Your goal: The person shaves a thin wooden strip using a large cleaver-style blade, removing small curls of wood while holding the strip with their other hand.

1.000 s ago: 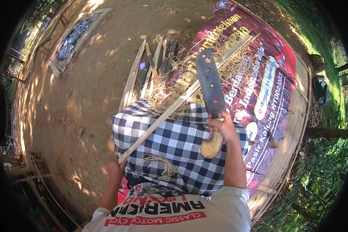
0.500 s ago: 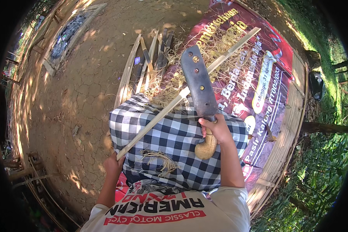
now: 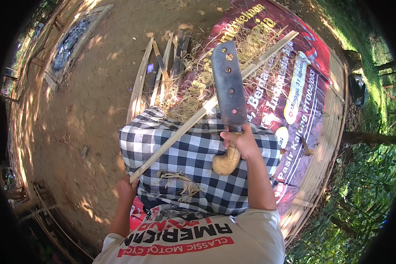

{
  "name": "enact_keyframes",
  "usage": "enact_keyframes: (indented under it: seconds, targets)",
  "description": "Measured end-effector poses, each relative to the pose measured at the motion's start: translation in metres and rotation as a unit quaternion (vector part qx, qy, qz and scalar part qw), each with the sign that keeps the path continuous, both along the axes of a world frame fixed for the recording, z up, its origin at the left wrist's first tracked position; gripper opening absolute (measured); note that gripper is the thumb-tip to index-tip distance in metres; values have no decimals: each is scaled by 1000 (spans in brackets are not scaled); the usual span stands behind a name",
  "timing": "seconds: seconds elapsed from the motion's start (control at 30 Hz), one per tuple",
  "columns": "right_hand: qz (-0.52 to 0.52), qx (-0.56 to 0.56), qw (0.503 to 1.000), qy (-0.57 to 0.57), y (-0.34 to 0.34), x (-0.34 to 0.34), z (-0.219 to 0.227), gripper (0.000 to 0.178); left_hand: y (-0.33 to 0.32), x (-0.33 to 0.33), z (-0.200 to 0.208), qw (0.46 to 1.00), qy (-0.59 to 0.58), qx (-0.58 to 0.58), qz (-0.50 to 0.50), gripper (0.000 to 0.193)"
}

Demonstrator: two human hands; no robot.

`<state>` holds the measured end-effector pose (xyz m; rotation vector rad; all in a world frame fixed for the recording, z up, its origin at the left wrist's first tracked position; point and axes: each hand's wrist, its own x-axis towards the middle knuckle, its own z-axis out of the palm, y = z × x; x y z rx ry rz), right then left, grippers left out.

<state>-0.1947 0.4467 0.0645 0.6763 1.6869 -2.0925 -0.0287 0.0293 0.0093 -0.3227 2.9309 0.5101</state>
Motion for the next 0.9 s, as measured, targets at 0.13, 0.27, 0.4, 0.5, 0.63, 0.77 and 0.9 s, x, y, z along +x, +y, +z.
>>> enact_keyframes:
  seconds: [0.13, 0.27, 0.4, 0.5, 0.63, 0.77, 0.9]
  targets:
    - [99, 86, 991, -29, -15, 12, 3, 22, -6, -2, 3, 999, -23, -22, -12, 44]
    - [106, 34, 994, -17, 12, 1, 10, 23, -11, 0, 2, 999, -24, -24, -16, 49]
    - [34, 22, 999, -4, 12, -1, 5, 24, -13, 3, -13, 1000, -13, -2, -3, 53]
    - [122, 72, 989, -31, -14, 23, -2, 28, -16, 2, -5, 999, -26, -28, -16, 51]
    - [153, 17, 988, -27, 7, 14, 3, 25, -15, 0, 7, 999, -36, -24, -20, 48]
    - [26, -17, 1000, 1, -3, 6, 10, 22, -6, -6, 6, 999, -35, 10, -1, 37]
    - [166, 33, 985, -14, -19, 30, -4, 21, -22, 3, -3, 999, -25, -26, 7, 42]
